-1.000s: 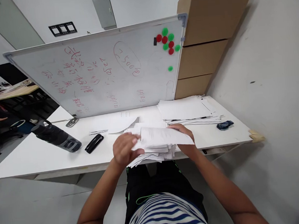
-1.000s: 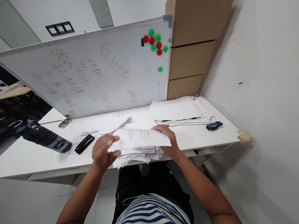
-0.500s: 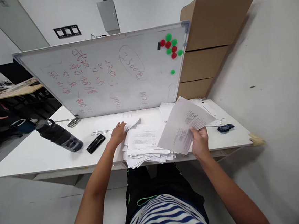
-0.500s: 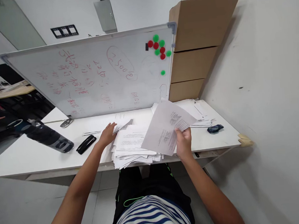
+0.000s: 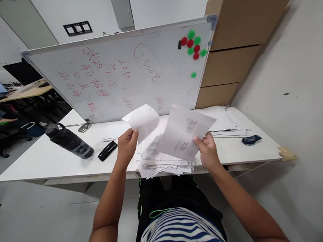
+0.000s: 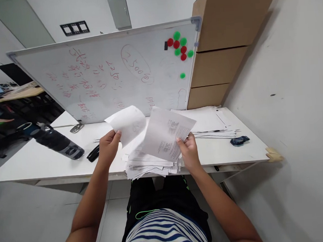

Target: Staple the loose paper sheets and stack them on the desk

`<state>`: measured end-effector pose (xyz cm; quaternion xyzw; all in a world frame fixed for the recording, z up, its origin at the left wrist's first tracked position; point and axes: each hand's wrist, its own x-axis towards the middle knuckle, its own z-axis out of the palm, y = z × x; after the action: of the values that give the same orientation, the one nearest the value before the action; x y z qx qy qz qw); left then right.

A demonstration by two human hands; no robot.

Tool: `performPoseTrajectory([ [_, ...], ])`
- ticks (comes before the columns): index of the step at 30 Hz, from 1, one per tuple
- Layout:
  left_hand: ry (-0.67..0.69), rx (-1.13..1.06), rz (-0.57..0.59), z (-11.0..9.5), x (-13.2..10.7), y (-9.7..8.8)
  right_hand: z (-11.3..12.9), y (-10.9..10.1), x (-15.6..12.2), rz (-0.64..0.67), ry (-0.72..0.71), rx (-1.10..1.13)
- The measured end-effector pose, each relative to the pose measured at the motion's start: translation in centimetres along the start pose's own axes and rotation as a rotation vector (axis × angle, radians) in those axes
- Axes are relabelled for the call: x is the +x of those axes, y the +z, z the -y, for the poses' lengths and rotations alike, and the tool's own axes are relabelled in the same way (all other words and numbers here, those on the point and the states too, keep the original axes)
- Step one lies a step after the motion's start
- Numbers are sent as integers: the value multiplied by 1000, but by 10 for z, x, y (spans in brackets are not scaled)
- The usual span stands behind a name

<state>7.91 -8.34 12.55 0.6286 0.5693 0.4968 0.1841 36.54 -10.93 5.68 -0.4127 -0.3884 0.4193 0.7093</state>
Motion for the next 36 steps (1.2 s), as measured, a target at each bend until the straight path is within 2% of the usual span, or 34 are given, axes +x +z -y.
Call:
performPoseTrajectory([
  [3,-65,-317,88,-24,-23,3,14,18,-1,160,87,-10],
  [8,-223,-580,120,-25,-47,16,31,30,-1,380,213,-56],
  [14,-328,-599,107,-13,-56,22,31,26,-6,525,317,-118],
  [17,-327,-581,101,-15,-58,21,30,24,-9,510,333,-182],
  [19,-322,-582,145,-18,-60,20,30,23,-11,496,336,-215],
  [22,-322,-580,192,-24,-63,22,30,23,-13,482,311,-267],
  [26,-315,-551,156,-24,-67,27,24,23,-16,444,217,-355],
  [31,-248,-564,91,-19,-65,32,15,23,-13,301,-94,-593],
  [33,-171,-575,43,-20,-57,33,18,25,-6,370,-134,-559],
  [36,-20,-598,-15,-24,-38,33,26,30,9,499,-65,-399],
])
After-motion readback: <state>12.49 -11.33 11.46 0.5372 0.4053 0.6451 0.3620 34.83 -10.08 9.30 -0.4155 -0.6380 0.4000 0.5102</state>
